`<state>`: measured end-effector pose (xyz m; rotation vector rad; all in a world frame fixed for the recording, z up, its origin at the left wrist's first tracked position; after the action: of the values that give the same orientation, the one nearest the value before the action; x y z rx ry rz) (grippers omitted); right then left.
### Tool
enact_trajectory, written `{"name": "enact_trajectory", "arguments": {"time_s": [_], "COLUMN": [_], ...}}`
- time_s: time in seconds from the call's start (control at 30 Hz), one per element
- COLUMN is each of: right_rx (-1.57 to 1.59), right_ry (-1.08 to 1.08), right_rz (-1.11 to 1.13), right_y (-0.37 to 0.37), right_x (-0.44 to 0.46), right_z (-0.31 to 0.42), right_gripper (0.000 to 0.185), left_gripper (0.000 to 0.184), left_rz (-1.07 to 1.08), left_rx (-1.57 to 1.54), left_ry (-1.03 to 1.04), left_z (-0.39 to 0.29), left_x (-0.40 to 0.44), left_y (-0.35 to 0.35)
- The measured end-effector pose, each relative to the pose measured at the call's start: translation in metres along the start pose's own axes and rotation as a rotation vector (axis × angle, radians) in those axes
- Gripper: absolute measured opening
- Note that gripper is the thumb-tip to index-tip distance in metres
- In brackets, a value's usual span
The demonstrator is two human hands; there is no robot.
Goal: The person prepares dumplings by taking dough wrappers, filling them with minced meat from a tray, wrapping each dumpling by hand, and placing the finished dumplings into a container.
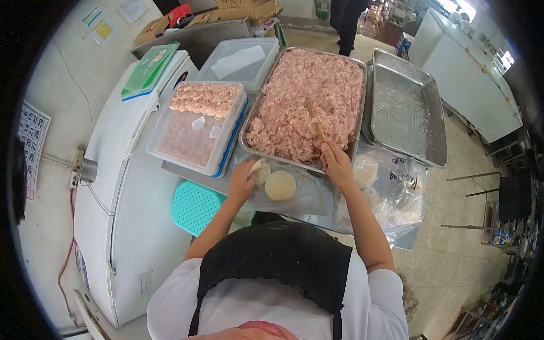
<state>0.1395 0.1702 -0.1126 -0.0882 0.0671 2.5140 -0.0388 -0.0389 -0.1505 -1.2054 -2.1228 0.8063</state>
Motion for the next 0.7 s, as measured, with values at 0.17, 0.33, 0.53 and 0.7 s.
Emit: {"name": "enact_trajectory", "arguments": {"time_s": [0.17, 0.33, 0.53, 0.7], "right_rx": [0.027, -0.02, -0.086, -0.483], "right_ry": [0.005, 0.006, 0.0, -0.076], "right_rz": [-0.015, -0.02, -0.094, -0.039], "right_y": [0.001, 0.0, -0.002, -0.01], "right_x": [-0.001, -0.001, -0.001, 0.001], "right_z": [0.0, 0.001, 0.004, 0.022], "right_gripper": [0.031, 0.03, 0.031, 0.032], "left_gripper": [0.044, 0.051, 0.04, 0.03], "left_rz": [0.125, 0.258, 0.293, 0.315], "left_rx": [0.193, 0.067, 0.338, 0.453], "left_ry": [0.02, 0.35, 0.465, 0.52], "left_z": [-0.027, -0.089, -0.119, -0.122], "left_x": [-0.002, -0.007, -0.009, -0.007], "left_y": [-0.003, 0.016, 0.039, 0.056]}}
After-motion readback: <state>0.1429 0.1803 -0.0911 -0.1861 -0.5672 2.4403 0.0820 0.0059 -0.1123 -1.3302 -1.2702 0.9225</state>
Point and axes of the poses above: each hand's wrist, its own x-axis towards the middle knuckle, its own y-axis out of the palm, z = x × y, the point moved 10 cm from there along x, towards the middle knuckle, and after that the axes turned 7 degrees about z, right-handed, at the moved point
